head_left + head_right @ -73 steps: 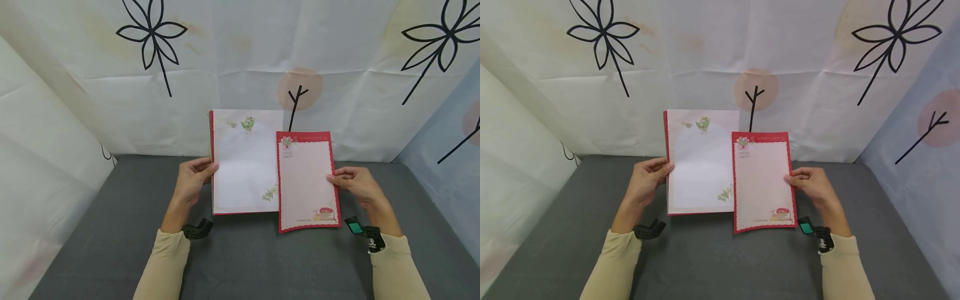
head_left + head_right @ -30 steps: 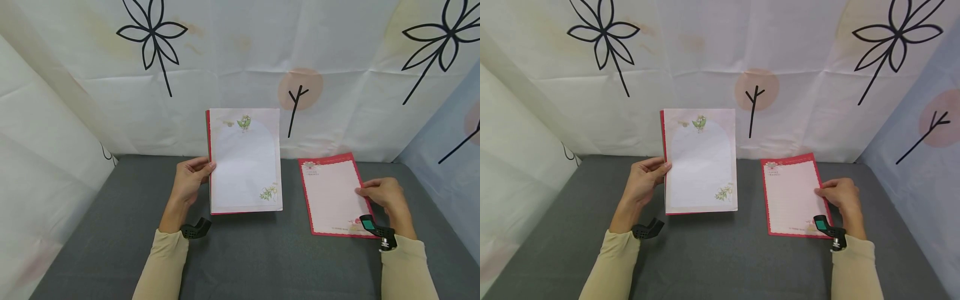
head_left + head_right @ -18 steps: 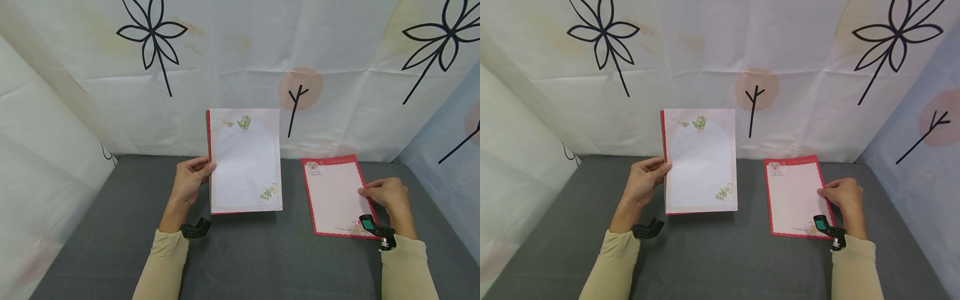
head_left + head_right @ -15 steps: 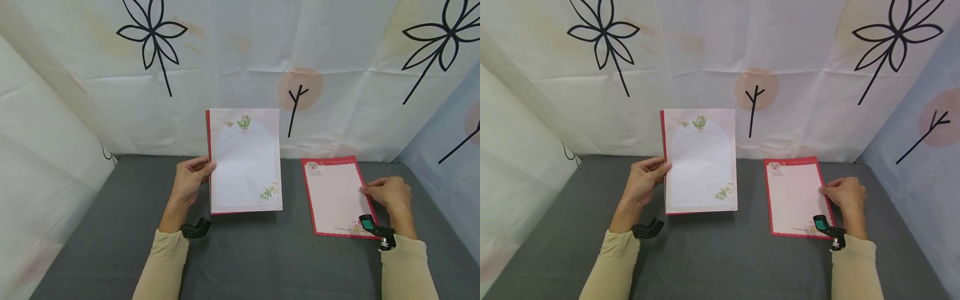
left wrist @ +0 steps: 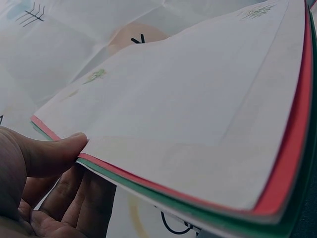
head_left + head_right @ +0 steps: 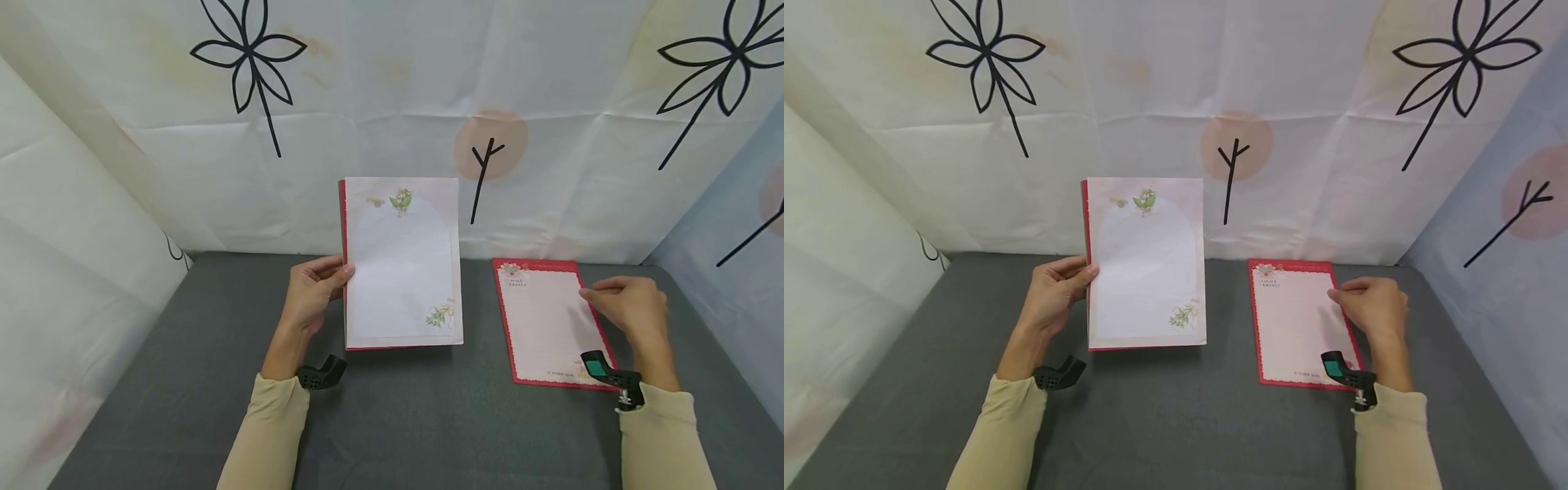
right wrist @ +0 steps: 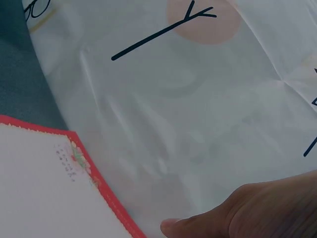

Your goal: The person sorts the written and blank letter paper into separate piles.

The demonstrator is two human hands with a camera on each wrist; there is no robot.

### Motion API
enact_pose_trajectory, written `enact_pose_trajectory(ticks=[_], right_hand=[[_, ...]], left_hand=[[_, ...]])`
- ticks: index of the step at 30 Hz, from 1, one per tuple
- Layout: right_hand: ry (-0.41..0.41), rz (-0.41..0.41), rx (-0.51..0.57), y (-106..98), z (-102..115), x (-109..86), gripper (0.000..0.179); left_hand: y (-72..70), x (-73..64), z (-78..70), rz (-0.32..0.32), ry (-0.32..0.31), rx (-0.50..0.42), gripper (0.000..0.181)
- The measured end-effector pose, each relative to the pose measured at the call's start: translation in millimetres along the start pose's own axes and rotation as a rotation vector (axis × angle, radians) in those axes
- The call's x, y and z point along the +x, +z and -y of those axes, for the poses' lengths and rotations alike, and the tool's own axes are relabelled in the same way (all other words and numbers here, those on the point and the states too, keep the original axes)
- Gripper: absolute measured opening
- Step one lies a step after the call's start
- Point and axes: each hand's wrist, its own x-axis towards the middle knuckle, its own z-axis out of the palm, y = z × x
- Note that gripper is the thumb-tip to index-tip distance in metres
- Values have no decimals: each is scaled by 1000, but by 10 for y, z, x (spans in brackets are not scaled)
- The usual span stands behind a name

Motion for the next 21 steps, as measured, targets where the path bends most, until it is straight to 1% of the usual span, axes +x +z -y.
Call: enact_pose_trajectory(ticks=[5,7,14,17,21], right_hand=[[-51,17,40,20,137,-53,49],[-71,13,40,36,197,-77,50],[-226,-34,28,100,385,-154,45],[-265,-5,62,132,448,-174,46],[-276,86,172,173,514,-199,49]], left_hand=[[24,-7,1,18,-10,-1,33],[36,-8,5,22,-10,-3,33],[81,0,28,32,-12,-15,33],[100,-4,32,29,-18,-18,32],[123,-10,39,32,-27,-16,32]])
